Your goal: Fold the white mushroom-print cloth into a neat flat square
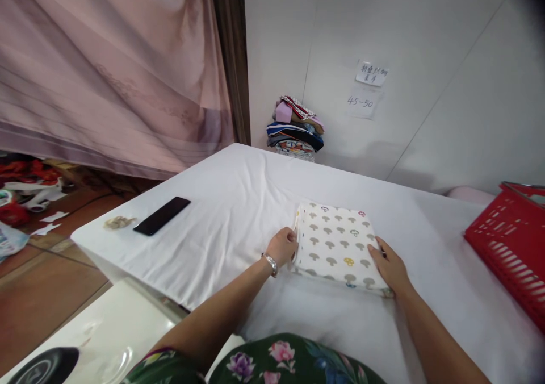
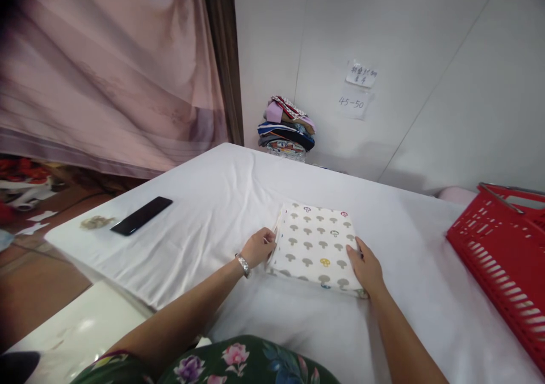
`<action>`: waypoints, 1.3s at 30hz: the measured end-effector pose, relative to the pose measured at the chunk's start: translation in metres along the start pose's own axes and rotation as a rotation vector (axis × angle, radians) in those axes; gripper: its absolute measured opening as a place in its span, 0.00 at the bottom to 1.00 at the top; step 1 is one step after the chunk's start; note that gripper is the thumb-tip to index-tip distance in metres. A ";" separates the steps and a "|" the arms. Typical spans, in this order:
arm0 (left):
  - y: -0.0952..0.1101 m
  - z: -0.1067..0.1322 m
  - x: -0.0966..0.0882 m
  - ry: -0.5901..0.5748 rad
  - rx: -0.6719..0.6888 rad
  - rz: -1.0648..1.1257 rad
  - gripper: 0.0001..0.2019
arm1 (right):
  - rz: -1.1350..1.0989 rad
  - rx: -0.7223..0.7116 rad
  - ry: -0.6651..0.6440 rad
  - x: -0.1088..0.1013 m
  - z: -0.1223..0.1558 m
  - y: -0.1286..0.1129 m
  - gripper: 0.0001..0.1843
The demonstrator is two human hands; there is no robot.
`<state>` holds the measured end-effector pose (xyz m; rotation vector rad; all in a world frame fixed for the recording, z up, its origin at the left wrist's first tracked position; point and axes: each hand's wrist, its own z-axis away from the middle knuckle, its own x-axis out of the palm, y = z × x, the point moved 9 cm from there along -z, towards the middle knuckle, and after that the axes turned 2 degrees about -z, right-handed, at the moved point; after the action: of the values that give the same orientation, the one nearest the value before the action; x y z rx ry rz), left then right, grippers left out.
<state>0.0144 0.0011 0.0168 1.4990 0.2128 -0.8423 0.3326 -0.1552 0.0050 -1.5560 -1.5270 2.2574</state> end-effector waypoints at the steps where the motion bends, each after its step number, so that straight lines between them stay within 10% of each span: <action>1: 0.001 0.001 -0.001 0.009 0.007 0.002 0.07 | 0.000 0.001 -0.003 0.000 0.001 -0.001 0.36; 39: 0.004 -0.008 0.002 0.018 0.043 -0.176 0.02 | -0.077 -0.027 0.000 0.005 -0.005 0.006 0.36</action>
<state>0.0216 0.0074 0.0179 1.5450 0.3459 -0.9790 0.3362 -0.1521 -0.0031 -1.4759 -1.5951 2.2056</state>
